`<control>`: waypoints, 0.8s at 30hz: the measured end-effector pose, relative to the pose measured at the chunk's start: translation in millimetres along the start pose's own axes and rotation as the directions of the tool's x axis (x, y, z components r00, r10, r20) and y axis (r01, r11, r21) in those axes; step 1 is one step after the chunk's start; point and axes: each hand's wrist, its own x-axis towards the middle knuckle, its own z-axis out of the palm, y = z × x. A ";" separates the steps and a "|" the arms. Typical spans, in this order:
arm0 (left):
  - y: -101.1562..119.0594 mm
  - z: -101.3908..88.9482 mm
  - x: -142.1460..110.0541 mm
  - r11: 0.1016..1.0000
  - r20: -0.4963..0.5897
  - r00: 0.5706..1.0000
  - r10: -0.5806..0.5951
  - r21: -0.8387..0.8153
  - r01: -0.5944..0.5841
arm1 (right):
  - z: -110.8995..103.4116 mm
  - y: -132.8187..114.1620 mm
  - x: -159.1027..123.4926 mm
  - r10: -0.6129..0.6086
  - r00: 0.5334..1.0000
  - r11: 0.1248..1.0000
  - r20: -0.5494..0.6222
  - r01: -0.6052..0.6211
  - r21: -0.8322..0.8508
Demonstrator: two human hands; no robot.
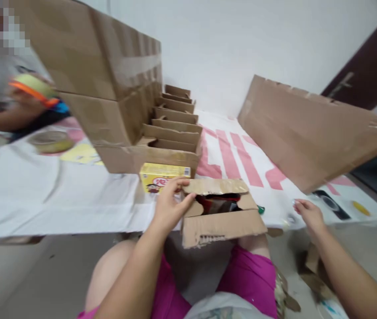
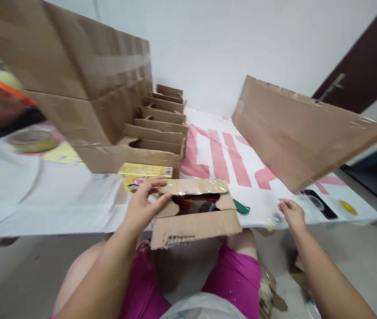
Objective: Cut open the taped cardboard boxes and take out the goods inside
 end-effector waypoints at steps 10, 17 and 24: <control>1.5 2.5 2.7 0.996 0.008 0.996 -0.084 0.036 0.083 | -18.2 44.3 1.6 0.528 0.832 0.849 0.173 -0.510 -0.140; -3.1 4.6 5.3 0.995 0.005 0.995 -0.099 0.016 0.099 | -23.7 44.6 -2.9 0.593 0.712 0.805 0.376 -0.532 -0.262; -4.3 5.3 4.7 0.995 0.009 0.995 -0.098 0.013 0.098 | -21.7 44.0 1.5 0.624 0.664 0.781 0.412 -0.516 -0.350</control>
